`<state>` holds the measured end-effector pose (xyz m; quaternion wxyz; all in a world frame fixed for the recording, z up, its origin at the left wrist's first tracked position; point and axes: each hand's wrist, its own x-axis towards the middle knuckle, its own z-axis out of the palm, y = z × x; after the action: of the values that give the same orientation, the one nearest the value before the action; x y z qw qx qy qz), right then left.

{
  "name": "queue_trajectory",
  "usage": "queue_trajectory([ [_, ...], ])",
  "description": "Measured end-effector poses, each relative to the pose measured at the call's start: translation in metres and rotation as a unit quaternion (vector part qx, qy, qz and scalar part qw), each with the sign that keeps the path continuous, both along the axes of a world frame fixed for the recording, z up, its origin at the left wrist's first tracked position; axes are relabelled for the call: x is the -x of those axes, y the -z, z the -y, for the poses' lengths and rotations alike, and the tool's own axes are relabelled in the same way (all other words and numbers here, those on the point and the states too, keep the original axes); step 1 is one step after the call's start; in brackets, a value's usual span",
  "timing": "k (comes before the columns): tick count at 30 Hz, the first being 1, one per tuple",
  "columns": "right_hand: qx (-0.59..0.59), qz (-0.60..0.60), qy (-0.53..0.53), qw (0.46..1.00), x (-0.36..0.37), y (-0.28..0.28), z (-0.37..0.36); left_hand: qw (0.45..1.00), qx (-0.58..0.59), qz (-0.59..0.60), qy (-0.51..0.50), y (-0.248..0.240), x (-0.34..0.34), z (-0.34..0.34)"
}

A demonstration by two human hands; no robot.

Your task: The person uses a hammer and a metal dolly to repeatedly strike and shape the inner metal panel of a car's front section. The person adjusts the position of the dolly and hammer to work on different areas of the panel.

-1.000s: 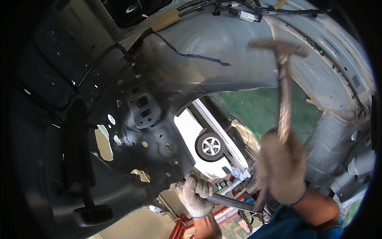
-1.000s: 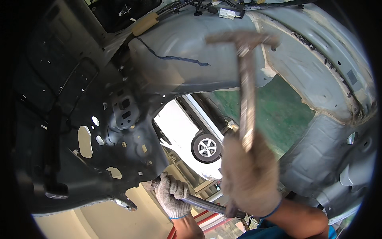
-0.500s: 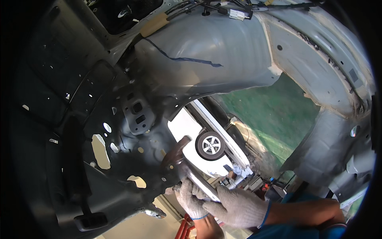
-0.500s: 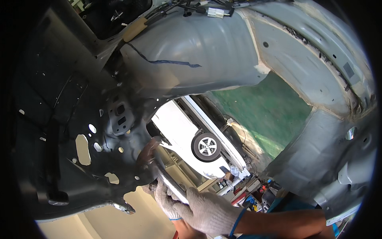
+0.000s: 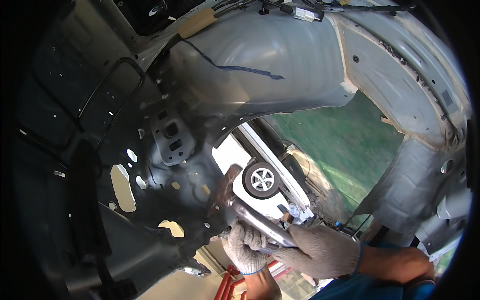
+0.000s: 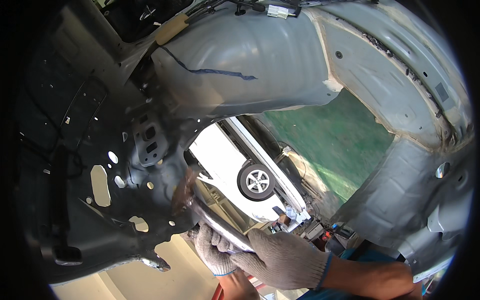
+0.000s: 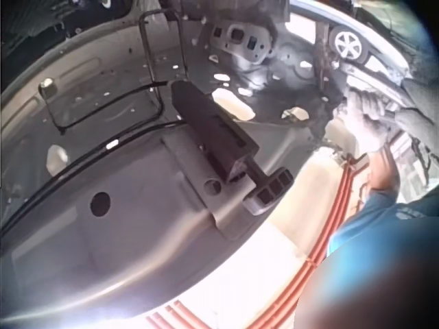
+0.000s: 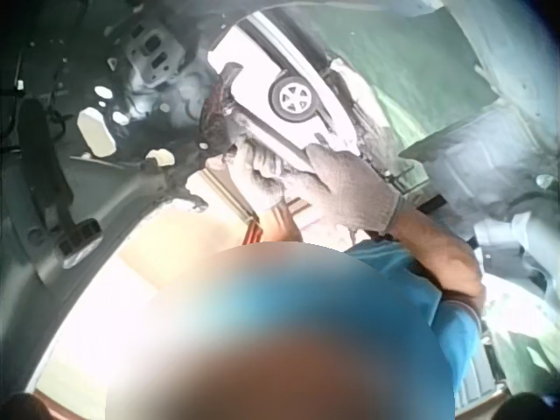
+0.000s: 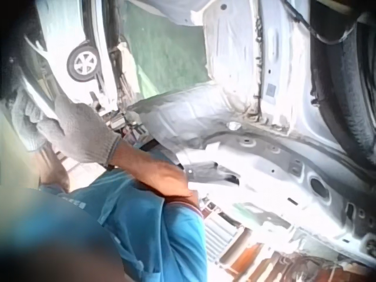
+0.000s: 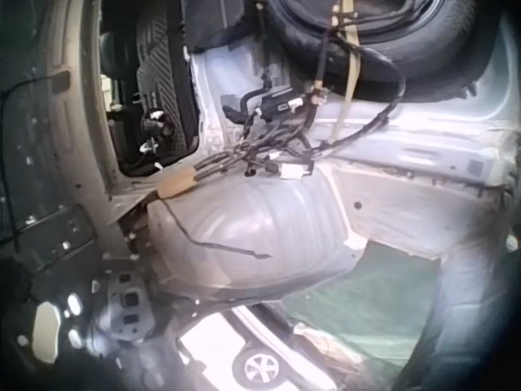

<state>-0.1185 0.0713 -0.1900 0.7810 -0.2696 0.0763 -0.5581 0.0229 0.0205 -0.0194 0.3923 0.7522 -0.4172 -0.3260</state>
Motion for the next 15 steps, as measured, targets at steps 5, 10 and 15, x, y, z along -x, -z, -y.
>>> queue_trajectory([
  [5, -0.353, 0.164, 0.100, 0.916, 0.012, 0.023, -0.002, 0.995, -0.033, 0.034, 0.090, 0.004, -0.001, -0.003],
  [10, 0.012, -0.033, -0.079, 0.996, 0.001, -0.009, -0.004, 0.987, 0.000, -0.124, -0.102, -0.001, 0.001, -0.004],
  [15, -0.166, 0.016, 0.135, 0.977, 0.011, 0.028, -0.009, 0.994, -0.016, 0.055, 0.098, 0.006, 0.000, -0.009],
])
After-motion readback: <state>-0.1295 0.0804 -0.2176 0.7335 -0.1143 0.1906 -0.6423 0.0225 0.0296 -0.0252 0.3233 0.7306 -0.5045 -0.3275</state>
